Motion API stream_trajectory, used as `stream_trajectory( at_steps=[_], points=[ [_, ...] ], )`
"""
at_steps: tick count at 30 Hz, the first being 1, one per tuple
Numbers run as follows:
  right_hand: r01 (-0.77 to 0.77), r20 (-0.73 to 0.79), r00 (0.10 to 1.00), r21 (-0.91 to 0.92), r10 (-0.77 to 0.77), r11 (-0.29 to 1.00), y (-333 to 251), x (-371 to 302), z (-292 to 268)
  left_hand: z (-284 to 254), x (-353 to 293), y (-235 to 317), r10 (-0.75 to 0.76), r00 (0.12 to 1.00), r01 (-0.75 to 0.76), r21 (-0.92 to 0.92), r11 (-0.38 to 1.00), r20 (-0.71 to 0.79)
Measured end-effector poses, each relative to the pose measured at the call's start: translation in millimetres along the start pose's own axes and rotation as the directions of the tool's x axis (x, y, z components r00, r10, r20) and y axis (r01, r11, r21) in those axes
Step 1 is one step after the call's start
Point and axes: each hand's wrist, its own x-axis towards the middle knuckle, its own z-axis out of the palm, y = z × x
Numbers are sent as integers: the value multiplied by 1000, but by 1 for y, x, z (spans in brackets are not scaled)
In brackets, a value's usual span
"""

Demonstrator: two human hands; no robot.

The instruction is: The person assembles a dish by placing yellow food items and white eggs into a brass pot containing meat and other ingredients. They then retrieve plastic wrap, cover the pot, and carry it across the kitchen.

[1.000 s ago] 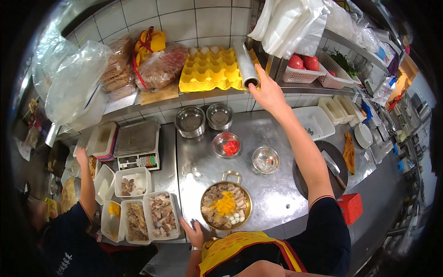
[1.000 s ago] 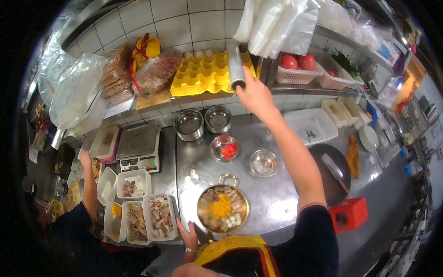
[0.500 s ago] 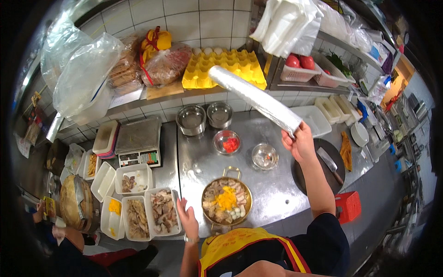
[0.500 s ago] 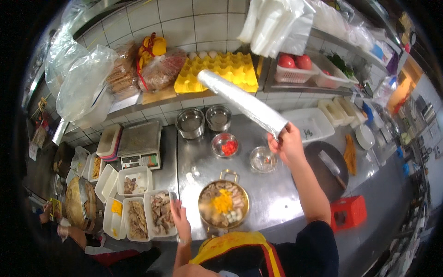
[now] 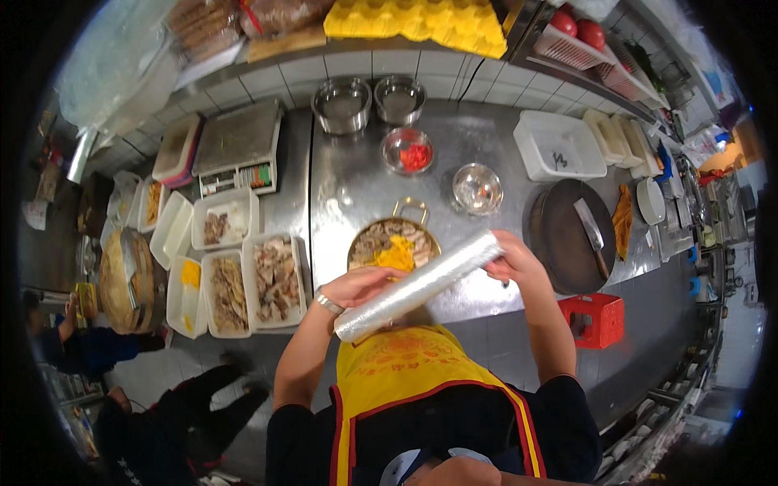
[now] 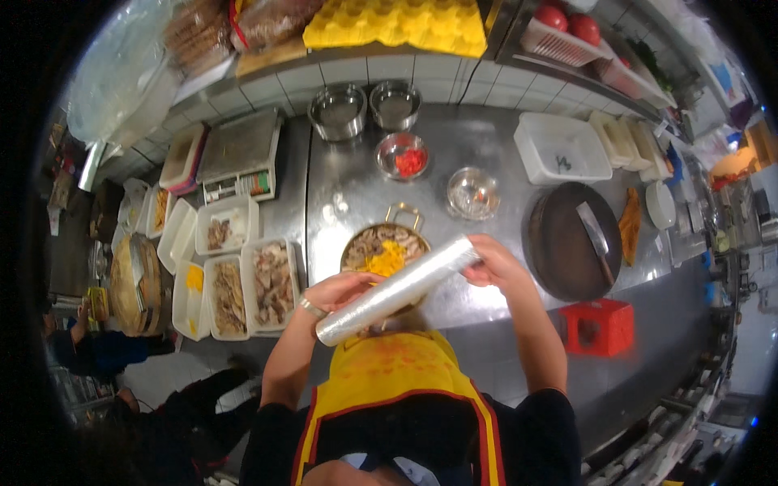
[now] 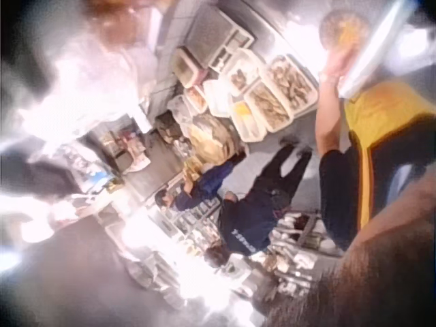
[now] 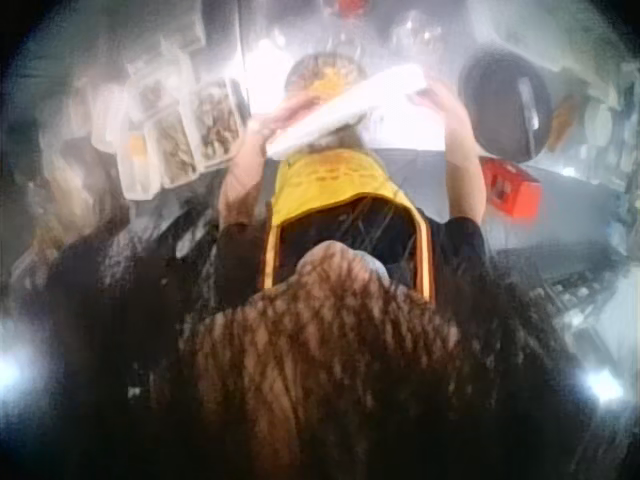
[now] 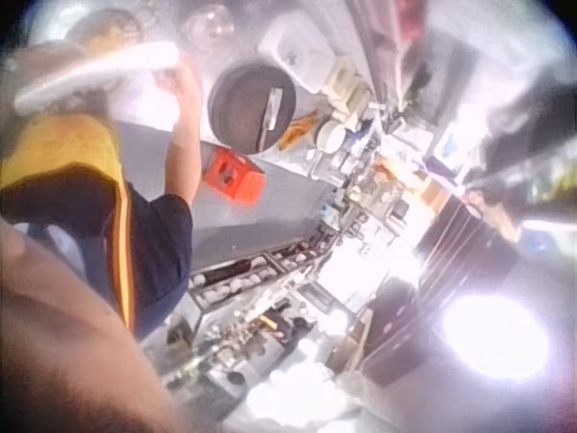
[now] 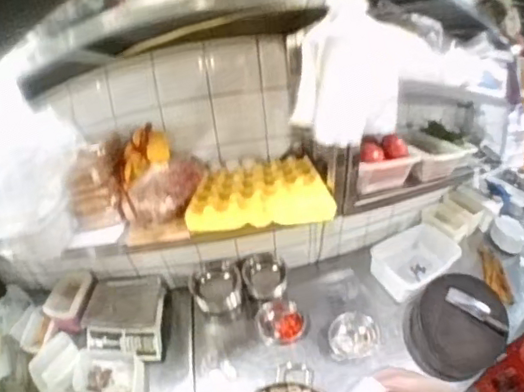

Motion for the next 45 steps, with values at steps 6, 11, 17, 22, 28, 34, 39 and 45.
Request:
stream_trajectory(
  at_steps=[6, 11, 17, 22, 28, 34, 39, 45],
  points=[
    [54, -98, 995, 223, -33, 973, 78, 73, 2, -31, 23, -58, 291, 902, -259, 139, 956, -318],
    [-176, -181, 973, -186, 143, 967, 148, 95, 27, -59, 47, -78, 590, 580, -615, 173, 769, -562],
    [-64, -57, 997, -408, 45, 911, 179, 112, 34, -72, 70, -93, 719, 493, -793, 87, 603, -490],
    [-1, -32, 999, -342, -11, 940, 171, 108, 31, -70, 68, -101, 720, 552, -809, -59, 585, -421],
    [-2, -91, 994, -565, -60, 825, 159, 99, 38, -61, 65, -107, 734, 566, -811, -93, 578, -376],
    [-61, -105, 994, -553, 3, 831, 164, 92, 33, -59, 60, -114, 733, 551, -815, -71, 574, -399],
    [86, -284, 880, -693, -381, 716, 201, 92, -18, -79, 32, -98, 712, 411, -824, 101, 557, -570],
    [-249, -424, 902, -657, -76, 711, 179, 72, -41, -45, -29, -11, 808, 254, -639, 535, 553, -531]
  ],
)
